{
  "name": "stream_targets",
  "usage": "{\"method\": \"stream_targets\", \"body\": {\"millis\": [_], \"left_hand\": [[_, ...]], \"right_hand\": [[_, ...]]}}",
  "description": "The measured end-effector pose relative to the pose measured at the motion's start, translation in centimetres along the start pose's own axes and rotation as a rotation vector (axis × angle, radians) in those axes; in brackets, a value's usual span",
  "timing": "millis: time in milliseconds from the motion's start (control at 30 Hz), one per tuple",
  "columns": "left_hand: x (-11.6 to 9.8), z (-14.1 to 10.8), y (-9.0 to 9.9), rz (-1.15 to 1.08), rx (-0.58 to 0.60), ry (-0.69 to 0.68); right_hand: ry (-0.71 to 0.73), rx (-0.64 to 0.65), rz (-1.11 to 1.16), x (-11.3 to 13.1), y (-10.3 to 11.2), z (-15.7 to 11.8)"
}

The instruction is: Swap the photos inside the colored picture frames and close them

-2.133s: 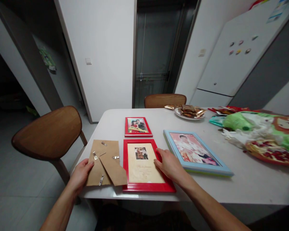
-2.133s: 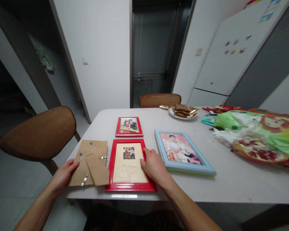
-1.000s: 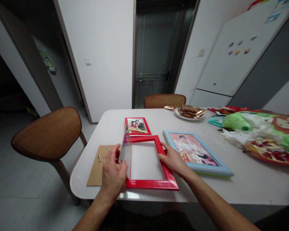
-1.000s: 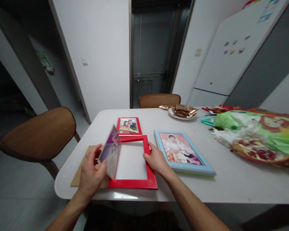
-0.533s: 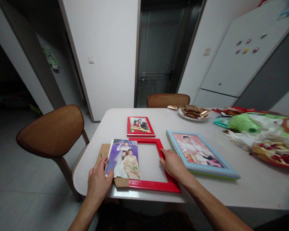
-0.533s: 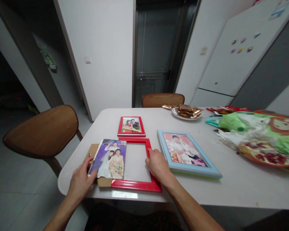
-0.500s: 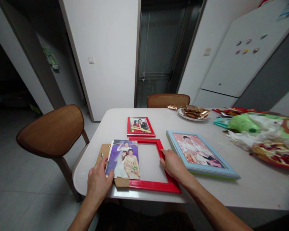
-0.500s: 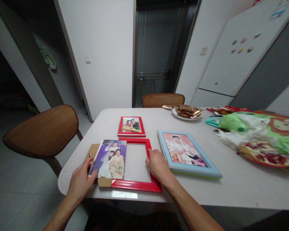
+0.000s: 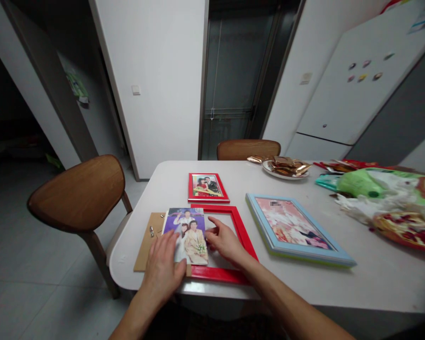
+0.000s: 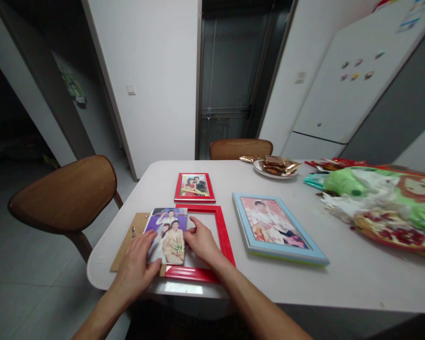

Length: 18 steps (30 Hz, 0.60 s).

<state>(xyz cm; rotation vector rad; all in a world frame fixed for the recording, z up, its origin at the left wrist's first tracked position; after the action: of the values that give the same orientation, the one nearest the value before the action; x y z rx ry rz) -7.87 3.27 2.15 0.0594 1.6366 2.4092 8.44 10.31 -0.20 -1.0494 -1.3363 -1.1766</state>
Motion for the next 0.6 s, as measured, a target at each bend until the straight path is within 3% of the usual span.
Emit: {"method": "stream_targets", "body": {"millis": [67, 167, 267, 333, 400, 500, 600], "left_hand": [[-1.4, 0.0, -0.7, -0.055, 0.035, -0.060], [-2.4, 0.7, -0.8, -0.139, 0.022, -0.073], [-2.5, 1.8, 0.7, -0.347, -0.123, -0.030], [-2.3, 2.4, 1.9, -0.559, -0.222, 0.085], [-2.4, 2.7, 2.3, -0.822, -0.259, 0.256], [-3.9, 2.6, 1.1, -1.224, -0.216, 0.453], [-5.4, 2.6, -0.7, -1.476, -0.125, 0.513]], "right_hand": [[-0.023, -0.013, 0.181, 0.2, -1.4, 0.4], [0.068, -0.058, 0.373, 2.6, -2.4, 0.3], [0.174, -0.036, 0.531, 5.6, -2.3, -0.6], [0.188, -0.037, 0.560, 6.6, -1.8, -1.2], [0.098, -0.092, 0.528, 5.9, -0.9, -1.5], [-0.130, -0.129, 0.570, 2.9, 0.0, -1.8], [-0.146, -0.139, 0.782, 1.0, 1.2, -1.7]]}}
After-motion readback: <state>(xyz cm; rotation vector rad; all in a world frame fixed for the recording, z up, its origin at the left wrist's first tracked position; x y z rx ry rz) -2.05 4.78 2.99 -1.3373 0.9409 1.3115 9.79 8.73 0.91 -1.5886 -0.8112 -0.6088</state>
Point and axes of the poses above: each hand's wrist, its own z-axis towards the middle knuckle, its own y-axis out of the back of the hand, x = y × z, the point moved 5 cm from there along z, towards the middle knuckle, and after that the axes turned 15 degrees about z, right-handed, at the moved point
